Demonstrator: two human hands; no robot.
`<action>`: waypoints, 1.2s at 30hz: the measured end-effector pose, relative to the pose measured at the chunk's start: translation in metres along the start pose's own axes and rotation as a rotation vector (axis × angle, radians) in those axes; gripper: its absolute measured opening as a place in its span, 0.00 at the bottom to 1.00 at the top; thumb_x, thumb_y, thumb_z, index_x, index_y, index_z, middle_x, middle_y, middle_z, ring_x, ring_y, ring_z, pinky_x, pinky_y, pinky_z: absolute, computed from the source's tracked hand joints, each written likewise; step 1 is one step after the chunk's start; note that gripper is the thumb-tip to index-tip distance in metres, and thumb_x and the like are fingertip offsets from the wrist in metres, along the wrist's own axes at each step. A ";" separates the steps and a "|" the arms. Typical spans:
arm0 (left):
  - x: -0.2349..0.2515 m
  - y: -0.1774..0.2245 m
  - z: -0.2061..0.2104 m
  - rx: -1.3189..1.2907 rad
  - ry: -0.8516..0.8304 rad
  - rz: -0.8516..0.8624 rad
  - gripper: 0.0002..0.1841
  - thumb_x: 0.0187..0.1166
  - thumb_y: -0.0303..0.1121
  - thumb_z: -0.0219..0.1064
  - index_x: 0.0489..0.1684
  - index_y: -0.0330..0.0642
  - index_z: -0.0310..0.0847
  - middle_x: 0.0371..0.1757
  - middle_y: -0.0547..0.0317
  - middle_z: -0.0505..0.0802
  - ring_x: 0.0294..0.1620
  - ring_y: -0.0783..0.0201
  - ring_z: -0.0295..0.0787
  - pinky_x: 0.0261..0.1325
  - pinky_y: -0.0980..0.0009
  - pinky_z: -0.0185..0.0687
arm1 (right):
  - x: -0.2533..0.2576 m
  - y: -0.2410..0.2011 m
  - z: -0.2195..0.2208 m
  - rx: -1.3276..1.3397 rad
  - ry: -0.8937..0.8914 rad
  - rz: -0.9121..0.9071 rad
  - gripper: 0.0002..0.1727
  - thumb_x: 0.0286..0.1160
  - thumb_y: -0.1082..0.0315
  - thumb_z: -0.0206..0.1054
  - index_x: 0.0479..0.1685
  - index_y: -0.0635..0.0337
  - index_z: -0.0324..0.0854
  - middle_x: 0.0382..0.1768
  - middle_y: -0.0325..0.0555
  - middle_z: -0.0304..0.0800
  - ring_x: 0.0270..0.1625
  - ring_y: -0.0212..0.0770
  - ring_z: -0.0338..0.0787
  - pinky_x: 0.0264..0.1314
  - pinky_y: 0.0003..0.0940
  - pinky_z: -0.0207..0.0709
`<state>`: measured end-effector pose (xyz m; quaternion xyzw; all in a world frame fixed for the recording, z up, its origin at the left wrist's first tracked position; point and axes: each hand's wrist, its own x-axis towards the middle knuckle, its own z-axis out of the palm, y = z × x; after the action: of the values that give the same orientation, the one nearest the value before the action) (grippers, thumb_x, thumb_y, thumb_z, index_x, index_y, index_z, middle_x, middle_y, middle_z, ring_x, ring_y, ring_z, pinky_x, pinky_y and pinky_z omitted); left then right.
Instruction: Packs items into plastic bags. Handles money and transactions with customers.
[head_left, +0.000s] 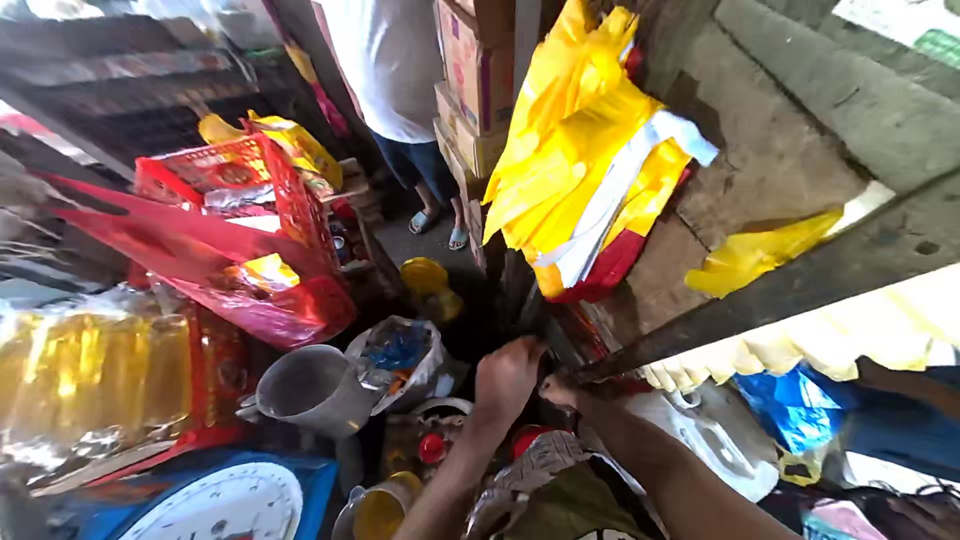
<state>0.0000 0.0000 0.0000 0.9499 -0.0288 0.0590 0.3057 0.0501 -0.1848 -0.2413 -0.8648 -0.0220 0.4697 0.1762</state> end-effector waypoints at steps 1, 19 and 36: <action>0.027 0.007 0.011 0.031 0.007 0.015 0.22 0.89 0.49 0.57 0.65 0.44 0.88 0.51 0.51 0.97 0.47 0.51 0.97 0.52 0.49 0.91 | -0.003 -0.001 0.000 0.027 -0.005 -0.020 0.25 0.81 0.50 0.65 0.67 0.59 0.86 0.65 0.61 0.88 0.70 0.59 0.86 0.74 0.63 0.75; 0.110 0.022 0.054 0.321 0.144 0.206 0.14 0.86 0.37 0.59 0.53 0.43 0.91 0.42 0.43 0.97 0.42 0.38 0.96 0.41 0.36 0.86 | -0.042 0.064 -0.019 0.236 0.089 -0.109 0.24 0.83 0.53 0.63 0.65 0.63 0.84 0.64 0.63 0.88 0.70 0.61 0.86 0.71 0.68 0.75; 0.009 0.043 -0.022 0.645 -0.163 0.050 0.16 0.87 0.36 0.57 0.60 0.40 0.87 0.56 0.30 0.91 0.61 0.29 0.87 0.60 0.31 0.80 | -0.156 0.063 0.114 0.456 0.311 -0.223 0.23 0.81 0.53 0.65 0.67 0.56 0.84 0.64 0.57 0.89 0.69 0.57 0.87 0.71 0.65 0.77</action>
<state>0.0034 -0.0225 0.0438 0.9983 -0.0563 -0.0036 -0.0153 -0.1381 -0.2436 -0.1930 -0.8567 0.0165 0.3020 0.4179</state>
